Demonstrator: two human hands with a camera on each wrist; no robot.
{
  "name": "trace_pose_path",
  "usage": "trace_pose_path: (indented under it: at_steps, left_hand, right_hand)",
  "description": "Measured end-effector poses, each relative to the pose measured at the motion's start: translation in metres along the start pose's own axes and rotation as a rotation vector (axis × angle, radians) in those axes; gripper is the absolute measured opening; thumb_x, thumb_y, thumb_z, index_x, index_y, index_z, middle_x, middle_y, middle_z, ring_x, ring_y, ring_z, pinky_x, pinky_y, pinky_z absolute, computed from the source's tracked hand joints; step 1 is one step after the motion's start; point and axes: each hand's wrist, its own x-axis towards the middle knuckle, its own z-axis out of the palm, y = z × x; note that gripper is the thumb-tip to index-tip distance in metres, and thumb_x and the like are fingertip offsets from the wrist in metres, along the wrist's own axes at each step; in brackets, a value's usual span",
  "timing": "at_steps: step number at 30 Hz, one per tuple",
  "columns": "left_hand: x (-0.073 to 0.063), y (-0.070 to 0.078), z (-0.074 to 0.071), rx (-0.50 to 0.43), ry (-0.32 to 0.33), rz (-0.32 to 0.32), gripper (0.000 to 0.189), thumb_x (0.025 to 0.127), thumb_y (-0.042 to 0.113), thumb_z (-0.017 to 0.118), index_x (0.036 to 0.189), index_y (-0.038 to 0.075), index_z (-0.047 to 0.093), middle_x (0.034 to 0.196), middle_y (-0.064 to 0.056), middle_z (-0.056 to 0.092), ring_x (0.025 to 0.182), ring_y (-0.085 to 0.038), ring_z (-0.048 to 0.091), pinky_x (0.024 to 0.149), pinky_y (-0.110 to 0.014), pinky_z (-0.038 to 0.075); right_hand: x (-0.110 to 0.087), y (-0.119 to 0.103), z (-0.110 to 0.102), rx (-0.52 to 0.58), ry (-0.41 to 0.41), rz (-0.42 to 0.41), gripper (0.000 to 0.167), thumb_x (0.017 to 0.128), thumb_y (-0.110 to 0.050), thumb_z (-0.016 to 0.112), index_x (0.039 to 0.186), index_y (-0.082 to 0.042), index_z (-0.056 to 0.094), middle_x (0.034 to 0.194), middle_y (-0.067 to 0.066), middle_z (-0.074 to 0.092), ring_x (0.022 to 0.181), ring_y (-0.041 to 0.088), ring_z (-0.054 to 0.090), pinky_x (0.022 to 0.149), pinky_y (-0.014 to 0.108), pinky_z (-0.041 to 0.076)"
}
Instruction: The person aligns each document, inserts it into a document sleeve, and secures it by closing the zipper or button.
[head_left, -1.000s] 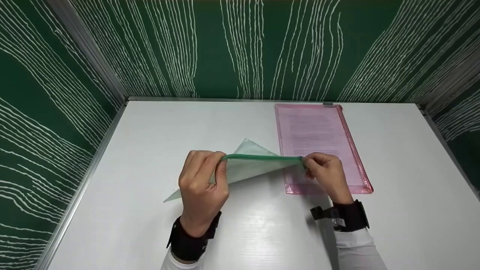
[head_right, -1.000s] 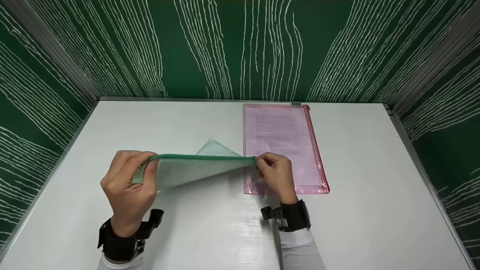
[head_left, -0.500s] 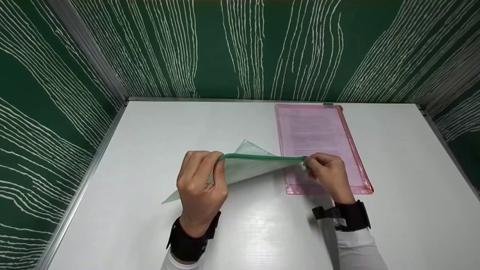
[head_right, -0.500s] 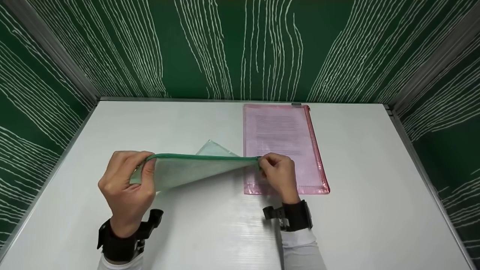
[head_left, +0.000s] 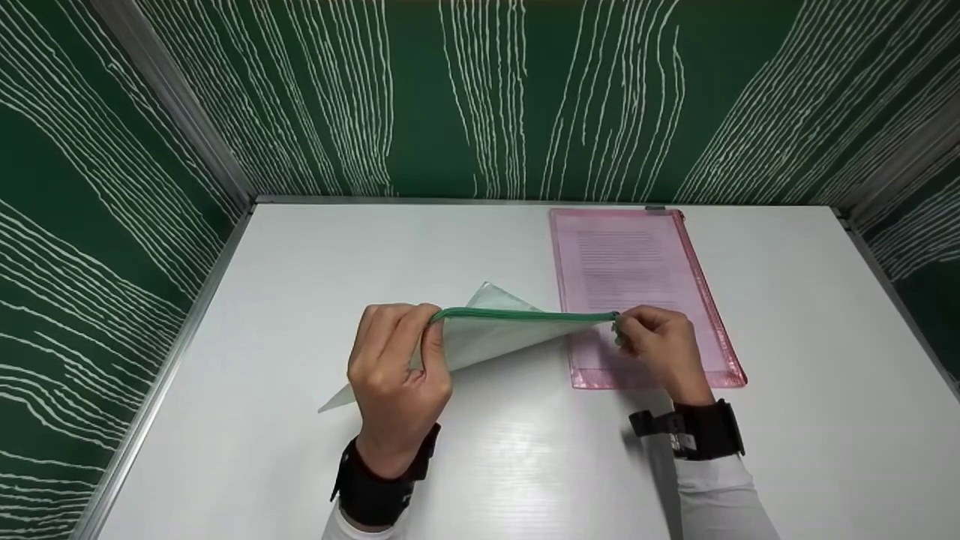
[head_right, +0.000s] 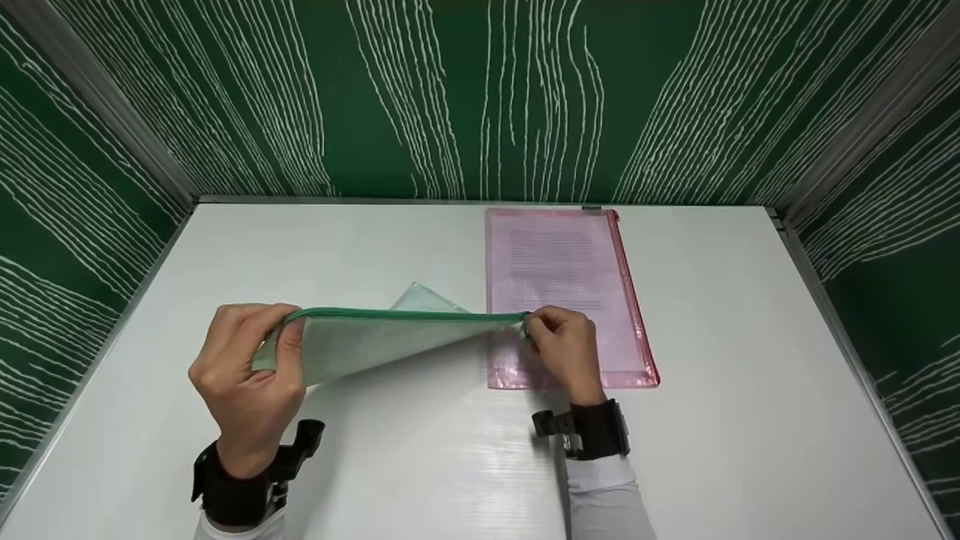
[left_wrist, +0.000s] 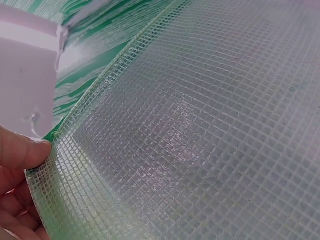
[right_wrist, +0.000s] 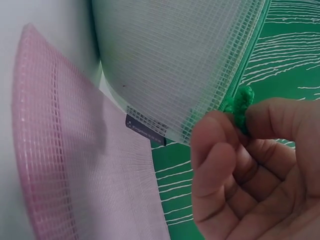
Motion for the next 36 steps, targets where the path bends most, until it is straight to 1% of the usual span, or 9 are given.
trace_pose_path:
  at_steps: [4,8,16,22,28,32,36]
  left_hand:
    - [-0.0006,0.0001,0.0005,-0.002,0.008,0.005,0.004,0.08,0.002,0.064,0.081,0.002,0.068,0.073,-0.005,0.058,0.069,-0.015,0.051,0.064,-0.024,0.044]
    - [-0.0012,0.0005,0.0006,0.0,0.018,0.007,0.004,0.08,0.002,0.065,0.081,0.002,0.068,0.073,-0.005,0.058,0.068,-0.015,0.051,0.063,-0.024,0.043]
    - [-0.0002,0.0018,-0.0012,0.001,0.031,0.004,0.004,0.08,0.003,0.065,0.08,0.002,0.069,0.072,-0.005,0.058,0.067,-0.015,0.05,0.062,-0.024,0.043]
    - [0.0006,0.0013,-0.0014,-0.008,0.021,0.004,0.005,0.08,0.002,0.064,0.08,0.003,0.069,0.072,-0.005,0.059,0.067,-0.015,0.05,0.062,-0.024,0.042]
    - [0.0003,0.0014,-0.0015,-0.008,0.024,0.006,0.005,0.08,0.002,0.064,0.08,0.002,0.069,0.072,-0.005,0.059,0.067,-0.015,0.051,0.062,-0.024,0.043]
    - [0.0004,0.0018,-0.0015,-0.012,0.023,0.01,0.004,0.079,0.002,0.064,0.08,0.002,0.069,0.072,-0.005,0.059,0.067,-0.015,0.05,0.062,-0.024,0.043]
    - [0.0003,0.0019,-0.0014,-0.015,0.023,0.013,0.004,0.079,0.001,0.065,0.08,0.002,0.068,0.072,-0.005,0.059,0.066,-0.015,0.05,0.062,-0.024,0.042]
  right_hand:
    - [-0.0007,-0.0007,-0.0002,0.0,-0.001,0.0,0.017,0.089,-0.012,0.057,0.084,-0.001,0.068,0.071,0.012,0.065,0.059,0.014,0.061,0.056,0.028,0.052]
    - [-0.0005,0.0004,-0.0001,-0.005,0.001,0.004,0.017,0.088,-0.012,0.057,0.085,0.0,0.068,0.072,0.012,0.065,0.059,0.014,0.061,0.055,0.028,0.053]
    - [0.0025,0.0048,-0.002,-0.079,0.048,0.026,0.017,0.088,-0.016,0.059,0.081,-0.004,0.069,0.067,0.006,0.064,0.058,0.012,0.06,0.054,0.026,0.051]
    - [0.0018,0.0042,-0.0042,-0.084,0.051,0.033,0.017,0.088,-0.015,0.057,0.081,-0.005,0.069,0.07,0.006,0.065,0.06,0.012,0.06,0.057,0.026,0.052]
    - [0.0021,0.0053,-0.0041,-0.069,0.049,0.038,0.017,0.088,-0.014,0.057,0.082,-0.005,0.069,0.07,0.005,0.065,0.061,0.011,0.061,0.057,0.026,0.052]
    - [0.0031,0.0068,-0.0036,-0.068,0.054,0.039,0.017,0.088,-0.015,0.058,0.082,-0.004,0.069,0.07,0.006,0.066,0.06,0.012,0.061,0.057,0.026,0.052]
    - [0.0043,0.009,-0.0037,-0.09,0.063,0.035,0.018,0.088,-0.016,0.058,0.082,-0.004,0.069,0.068,0.006,0.065,0.059,0.012,0.06,0.055,0.025,0.051]
